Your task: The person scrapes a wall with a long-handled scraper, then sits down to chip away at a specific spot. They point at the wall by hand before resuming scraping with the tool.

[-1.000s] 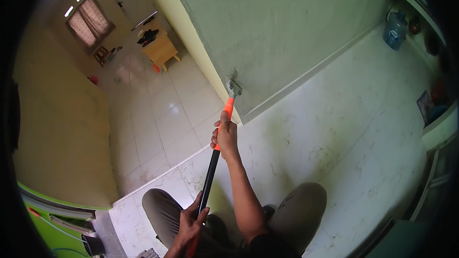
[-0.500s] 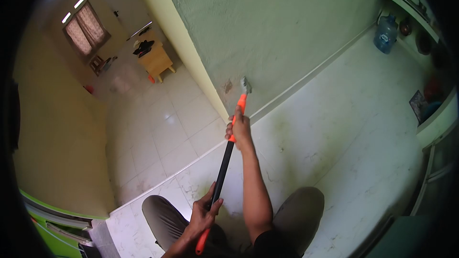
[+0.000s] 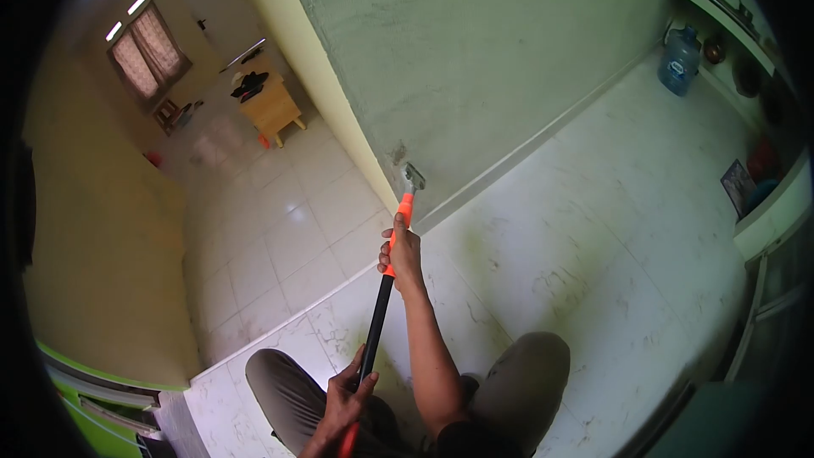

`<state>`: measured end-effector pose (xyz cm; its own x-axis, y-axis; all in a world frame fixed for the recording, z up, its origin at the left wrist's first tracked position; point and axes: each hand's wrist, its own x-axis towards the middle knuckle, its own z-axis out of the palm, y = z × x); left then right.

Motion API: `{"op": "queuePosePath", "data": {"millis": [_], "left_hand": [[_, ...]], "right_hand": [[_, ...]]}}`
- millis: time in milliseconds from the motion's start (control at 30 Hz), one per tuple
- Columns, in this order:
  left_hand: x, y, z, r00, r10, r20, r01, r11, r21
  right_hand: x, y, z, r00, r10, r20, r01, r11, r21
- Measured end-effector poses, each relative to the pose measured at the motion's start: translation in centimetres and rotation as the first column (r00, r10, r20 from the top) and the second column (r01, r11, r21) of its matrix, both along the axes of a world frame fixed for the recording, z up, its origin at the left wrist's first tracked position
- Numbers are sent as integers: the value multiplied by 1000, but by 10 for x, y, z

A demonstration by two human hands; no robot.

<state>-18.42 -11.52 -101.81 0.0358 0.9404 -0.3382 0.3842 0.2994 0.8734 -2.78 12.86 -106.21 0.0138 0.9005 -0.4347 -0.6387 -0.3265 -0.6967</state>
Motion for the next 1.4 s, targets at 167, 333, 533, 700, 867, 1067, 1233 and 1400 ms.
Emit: {"op": "queuePosePath", "data": {"millis": [167, 333, 533, 700, 867, 1067, 1233, 1400], "left_hand": [[-1, -4, -8, 1000, -10, 13, 9, 997, 82], [-7, -5, -5, 1000, -12, 10, 12, 998, 64], [-14, -12, -17, 1000, -6, 21, 2, 980, 201], [-21, -14, -17, 1000, 0, 18, -3, 984, 178], [-25, -14, -4, 999, 16, 31, -18, 997, 75], [-25, -16, 4, 998, 0, 58, -5, 996, 91], [-26, -18, -1, 996, -7, 92, -6, 990, 138], [-24, -21, 0, 995, -8, 104, -8, 988, 157]], "right_hand": [[1, -4, 8, 1000, -27, 5, 26, 999, 26], [-3, -6, 11, 999, -31, 14, 31, 999, 43], [-10, -12, 24, 999, -8, 33, 6, 998, 54], [-15, -14, 28, 999, -10, 47, 6, 996, 84], [-16, -17, 40, 998, -26, 63, 21, 996, 89], [-16, -24, 53, 997, -45, 62, 38, 993, 111], [-14, -26, 60, 997, -45, 56, 37, 991, 128], [-14, -29, 65, 997, -48, 64, 37, 987, 159]]}}
